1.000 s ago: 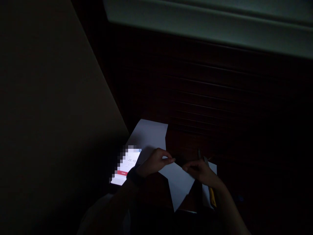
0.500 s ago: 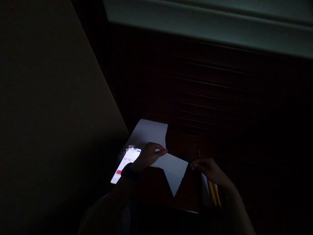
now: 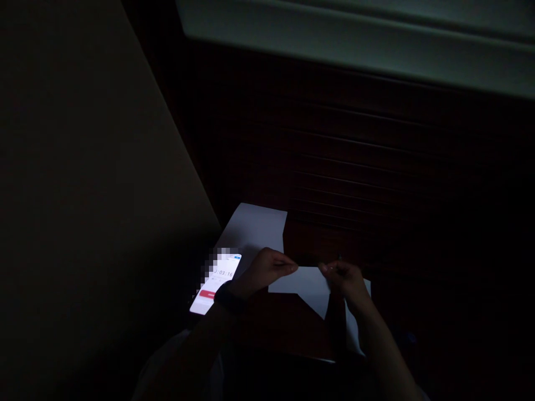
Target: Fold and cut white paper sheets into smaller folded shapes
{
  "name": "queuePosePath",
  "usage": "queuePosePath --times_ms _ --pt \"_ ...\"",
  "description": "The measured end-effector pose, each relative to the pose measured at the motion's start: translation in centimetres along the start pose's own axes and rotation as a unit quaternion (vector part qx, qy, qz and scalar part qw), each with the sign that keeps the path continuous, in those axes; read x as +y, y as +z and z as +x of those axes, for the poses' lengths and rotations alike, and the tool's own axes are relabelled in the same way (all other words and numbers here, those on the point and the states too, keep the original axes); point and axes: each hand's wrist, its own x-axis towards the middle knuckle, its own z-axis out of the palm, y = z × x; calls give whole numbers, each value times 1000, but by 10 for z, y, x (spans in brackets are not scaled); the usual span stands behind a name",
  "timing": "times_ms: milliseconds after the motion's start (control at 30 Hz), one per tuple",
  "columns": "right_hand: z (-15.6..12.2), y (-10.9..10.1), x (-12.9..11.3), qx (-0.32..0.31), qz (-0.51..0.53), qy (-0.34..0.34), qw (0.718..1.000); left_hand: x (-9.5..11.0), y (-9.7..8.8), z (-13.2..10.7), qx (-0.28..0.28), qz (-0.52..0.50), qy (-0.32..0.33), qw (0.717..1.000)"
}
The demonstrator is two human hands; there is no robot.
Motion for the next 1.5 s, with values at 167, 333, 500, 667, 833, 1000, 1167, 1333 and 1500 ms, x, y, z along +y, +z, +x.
queuePosePath --times_ms 167,333,500,667,833,1000,1167,1333,1500 --pt "-1 4 0 -86 -8 2 996 -8 13 1 -67 10 30 997" --pt "0 -1 1 -68 -28 1 997 -5 15 -2 -85 -4 29 996" --pt "3 -23 -3 -35 14 -16 999 8 3 -9 -104 -46 12 993" --pt "6 -41 -2 18 60 -8 998 10 -14 -13 -133 -100 -22 986" --pt "7 -41 0 25 101 16 994 -3 -29 -5 -73 -132 -59 987" --pt "5 -27 -1 17 74 6 997 -7 -14 4 33 -162 -77 983" --pt "-1 -6 -1 -48 23 10 999 -3 13 0 -89 -44 -13 995" --pt "1 -12 -2 -44 39 16 998 -9 10 -1 -83 -16 -14 996" --pt "10 -48 4 85 51 4 995 -16 -4 2 -10 -48 -27 998"
